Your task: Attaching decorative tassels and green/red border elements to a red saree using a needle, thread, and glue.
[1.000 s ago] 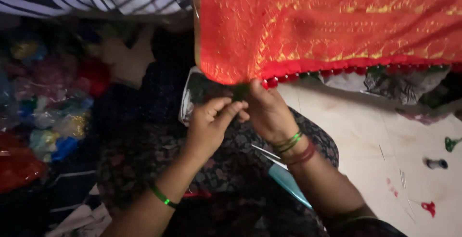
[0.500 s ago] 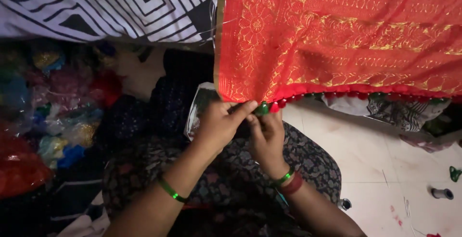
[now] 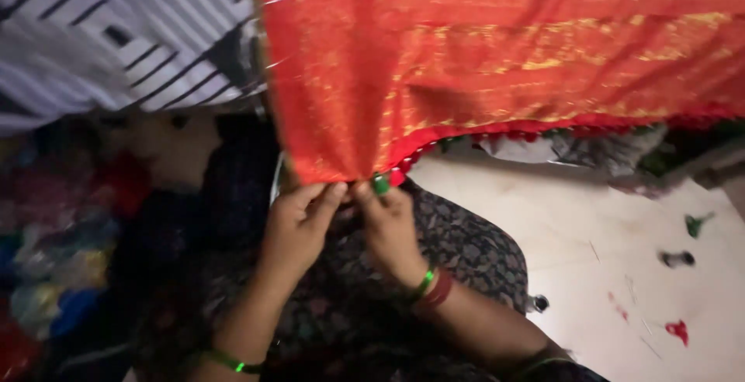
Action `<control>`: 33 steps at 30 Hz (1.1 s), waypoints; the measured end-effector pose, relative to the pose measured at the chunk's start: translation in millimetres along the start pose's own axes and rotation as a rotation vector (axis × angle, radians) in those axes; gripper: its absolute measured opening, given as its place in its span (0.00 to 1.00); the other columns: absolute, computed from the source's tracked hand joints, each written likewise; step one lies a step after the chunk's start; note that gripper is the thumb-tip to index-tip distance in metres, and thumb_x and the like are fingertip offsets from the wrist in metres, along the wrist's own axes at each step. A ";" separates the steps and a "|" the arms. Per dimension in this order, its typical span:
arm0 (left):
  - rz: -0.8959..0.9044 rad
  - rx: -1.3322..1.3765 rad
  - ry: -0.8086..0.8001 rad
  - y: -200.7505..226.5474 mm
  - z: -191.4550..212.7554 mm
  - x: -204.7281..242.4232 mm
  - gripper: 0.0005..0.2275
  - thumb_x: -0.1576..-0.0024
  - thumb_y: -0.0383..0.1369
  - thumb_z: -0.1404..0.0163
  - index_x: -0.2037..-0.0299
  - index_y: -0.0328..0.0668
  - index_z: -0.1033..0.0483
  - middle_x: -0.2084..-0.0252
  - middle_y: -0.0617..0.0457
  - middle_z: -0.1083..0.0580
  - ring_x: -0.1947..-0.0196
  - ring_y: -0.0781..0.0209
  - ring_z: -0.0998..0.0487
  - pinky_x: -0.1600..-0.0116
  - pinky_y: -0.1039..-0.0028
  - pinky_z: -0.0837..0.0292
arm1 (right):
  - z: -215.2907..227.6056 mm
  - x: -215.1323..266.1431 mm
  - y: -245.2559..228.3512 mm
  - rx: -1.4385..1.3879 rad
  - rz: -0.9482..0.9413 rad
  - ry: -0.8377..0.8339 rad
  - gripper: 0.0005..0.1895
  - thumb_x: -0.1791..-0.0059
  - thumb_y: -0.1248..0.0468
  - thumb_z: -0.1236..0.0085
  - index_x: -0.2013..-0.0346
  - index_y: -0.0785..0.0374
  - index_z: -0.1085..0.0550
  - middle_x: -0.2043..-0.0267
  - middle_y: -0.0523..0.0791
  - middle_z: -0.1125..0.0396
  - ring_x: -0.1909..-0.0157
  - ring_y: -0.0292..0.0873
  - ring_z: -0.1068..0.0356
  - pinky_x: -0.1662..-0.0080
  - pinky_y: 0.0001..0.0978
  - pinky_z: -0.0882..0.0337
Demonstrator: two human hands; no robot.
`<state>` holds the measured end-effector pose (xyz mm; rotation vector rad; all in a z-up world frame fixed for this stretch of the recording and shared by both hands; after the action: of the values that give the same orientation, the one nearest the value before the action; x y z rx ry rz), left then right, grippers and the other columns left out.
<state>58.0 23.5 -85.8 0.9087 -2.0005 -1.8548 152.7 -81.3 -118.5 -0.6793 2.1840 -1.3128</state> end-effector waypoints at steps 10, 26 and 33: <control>0.267 0.378 -0.134 -7.1 -24.7 -4.1 0.07 0.42 0.28 0.43 0.58 0.31 0.19 0.64 0.49 0.19 0.67 0.63 0.20 0.64 0.70 0.23 | 32.3 23.9 -8.5 0.370 0.057 -0.223 0.09 0.42 0.65 0.49 0.61 0.69 0.25 0.64 0.43 0.28 0.62 0.37 0.28 0.56 0.30 0.26; 0.185 0.095 0.027 -12.0 -7.2 0.1 0.10 0.41 0.31 0.42 0.53 0.33 0.16 0.57 0.55 0.19 0.59 0.67 0.23 0.52 0.76 0.28 | -31.7 0.9 -218.9 1.256 1.031 -0.189 0.08 0.50 0.75 0.34 0.60 0.64 0.24 0.59 0.47 0.27 0.61 0.44 0.27 0.60 0.34 0.29; 0.069 0.161 -0.008 4.1 -15.7 7.0 0.11 0.43 0.31 0.41 0.53 0.33 0.16 0.55 0.56 0.18 0.55 0.70 0.20 0.46 0.78 0.26 | -132.4 -37.2 -239.7 1.247 1.311 -0.479 0.10 0.47 0.76 0.33 0.53 0.66 0.22 0.51 0.48 0.32 0.52 0.46 0.27 0.55 0.34 0.26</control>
<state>60.7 6.6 -81.1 0.8624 -2.1834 -1.6832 134.0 -70.0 157.0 0.7494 0.6776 -1.1590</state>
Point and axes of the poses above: each hand's wrist, its own x-axis away from the middle knuckle, its own z-axis out of the back of the hand, y = z × x, the point moved 7 cm from there along -x, towards the middle knuckle
